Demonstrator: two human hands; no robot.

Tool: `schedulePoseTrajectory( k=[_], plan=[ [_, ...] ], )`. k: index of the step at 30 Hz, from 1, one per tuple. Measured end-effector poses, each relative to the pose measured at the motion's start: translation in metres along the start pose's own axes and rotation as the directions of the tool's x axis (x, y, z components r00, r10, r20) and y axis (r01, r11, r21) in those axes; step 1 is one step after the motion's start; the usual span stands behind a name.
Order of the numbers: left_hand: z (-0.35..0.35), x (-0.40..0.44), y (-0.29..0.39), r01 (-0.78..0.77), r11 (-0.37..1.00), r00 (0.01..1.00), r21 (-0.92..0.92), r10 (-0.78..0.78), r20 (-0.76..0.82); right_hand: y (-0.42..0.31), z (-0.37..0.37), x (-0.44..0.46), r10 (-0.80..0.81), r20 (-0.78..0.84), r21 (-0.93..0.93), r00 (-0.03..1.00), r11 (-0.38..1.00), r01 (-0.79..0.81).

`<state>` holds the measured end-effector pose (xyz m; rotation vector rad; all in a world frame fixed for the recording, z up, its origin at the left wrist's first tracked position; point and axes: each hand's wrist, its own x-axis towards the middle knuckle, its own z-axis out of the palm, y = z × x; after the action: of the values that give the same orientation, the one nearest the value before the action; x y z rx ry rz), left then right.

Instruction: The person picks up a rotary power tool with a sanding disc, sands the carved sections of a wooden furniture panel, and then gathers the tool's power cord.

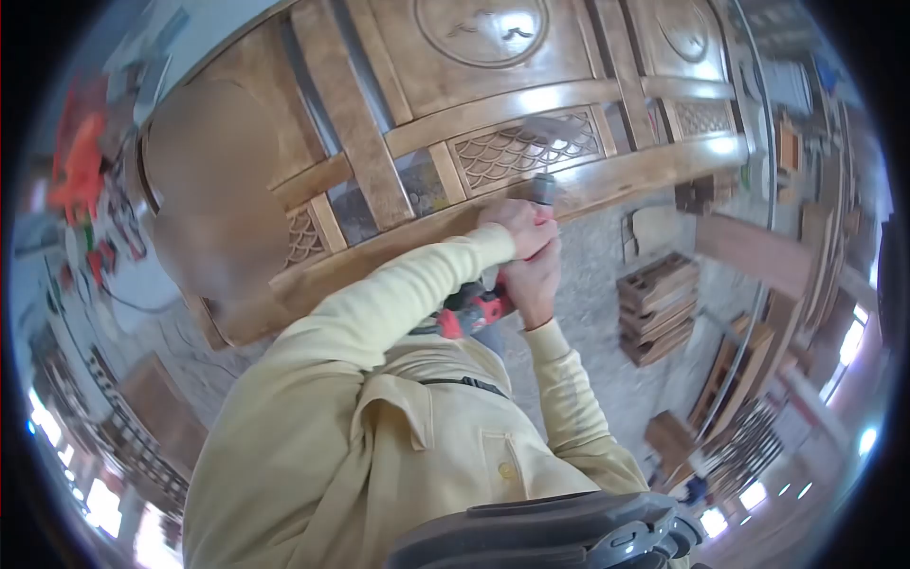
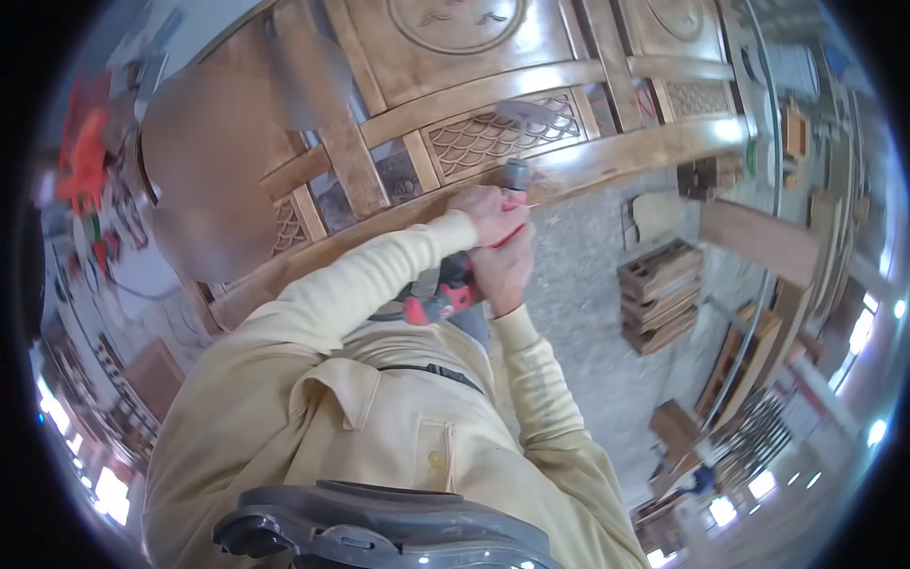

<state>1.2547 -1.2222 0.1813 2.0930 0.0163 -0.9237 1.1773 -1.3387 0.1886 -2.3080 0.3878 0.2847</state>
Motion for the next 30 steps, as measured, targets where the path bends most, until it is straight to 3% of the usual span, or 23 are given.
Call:
schedulePoseTrajectory(
  k=[1,2,4,9,11,13,16,18,21,22,23,24,26,27,28,29,30],
  plan=[
    [0.011,0.003,0.004,-0.008,0.997,0.999,-0.072,0.006,-0.038,0.004,-0.011,0.009,0.097,0.091,-0.036,0.991,0.995,-0.094],
    [0.019,0.001,0.008,-0.024,0.991,0.997,-0.134,0.014,-0.071,0.011,-0.019,0.010,0.087,0.106,-0.048,0.991,0.995,-0.082],
    [0.026,-0.002,0.004,0.007,0.990,0.995,-0.138,-0.021,-0.099,0.023,-0.031,0.017,0.002,0.218,-0.128,0.976,0.991,0.026],
    [0.041,-0.043,-0.020,0.186,0.962,0.968,-0.199,-0.214,-0.132,0.019,-0.042,0.014,-0.103,0.451,-0.073,0.887,0.986,0.152],
    [0.057,-0.042,-0.031,0.201,0.938,0.927,-0.282,-0.275,-0.255,0.012,-0.051,0.023,-0.144,0.602,-0.118,0.786,0.957,0.266],
    [0.065,-0.033,-0.014,0.152,0.955,0.916,-0.257,-0.233,-0.327,0.022,-0.059,0.038,-0.136,0.607,-0.141,0.783,0.951,0.275],
    [0.078,0.013,0.010,0.109,0.965,0.945,-0.239,-0.176,-0.276,0.046,-0.081,0.073,-0.170,0.545,-0.109,0.821,0.957,0.270],
    [0.101,0.042,0.007,-0.055,0.998,0.958,0.014,0.056,-0.281,0.039,-0.104,0.086,-0.161,0.557,-0.117,0.815,0.956,0.269],
    [0.103,0.017,0.029,-0.049,0.994,0.929,0.102,0.083,-0.361,0.015,-0.130,0.099,-0.152,0.605,-0.218,0.781,0.912,0.347],
    [0.108,0.020,0.029,-0.037,0.999,0.927,-0.026,0.025,-0.375,0.007,-0.133,0.104,-0.150,0.668,-0.175,0.729,0.920,0.350],
    [0.108,0.025,0.029,-0.043,0.999,0.927,-0.030,0.029,-0.375,0.001,-0.135,0.109,-0.152,0.727,-0.134,0.670,0.925,0.354],
    [0.106,0.033,0.032,-0.054,0.997,0.926,-0.054,0.030,-0.377,0.002,-0.135,0.112,-0.153,0.724,-0.143,0.673,0.921,0.363],
    [0.101,0.046,0.041,-0.078,0.992,0.920,-0.095,0.035,-0.390,0.018,-0.134,0.115,-0.108,0.608,-0.214,0.787,0.932,0.293],
    [0.098,0.050,0.048,-0.108,0.971,0.939,-0.212,0.029,-0.341,0.022,-0.136,0.115,-0.116,0.611,-0.227,0.783,0.922,0.313],
    [0.092,0.055,0.055,-0.131,0.935,0.953,-0.331,0.026,-0.303,0.025,-0.140,0.115,-0.175,0.598,-0.067,0.782,0.961,0.267],
    [0.096,0.066,0.055,-0.037,0.858,0.968,-0.513,-0.097,-0.233,0.025,-0.142,0.117,-0.242,0.594,0.103,0.767,0.969,0.227],
    [0.099,0.066,0.054,-0.142,0.822,0.950,-0.551,-0.045,-0.311,0.026,-0.143,0.120,-0.215,0.601,0.117,0.769,0.976,0.182]
  ],
)
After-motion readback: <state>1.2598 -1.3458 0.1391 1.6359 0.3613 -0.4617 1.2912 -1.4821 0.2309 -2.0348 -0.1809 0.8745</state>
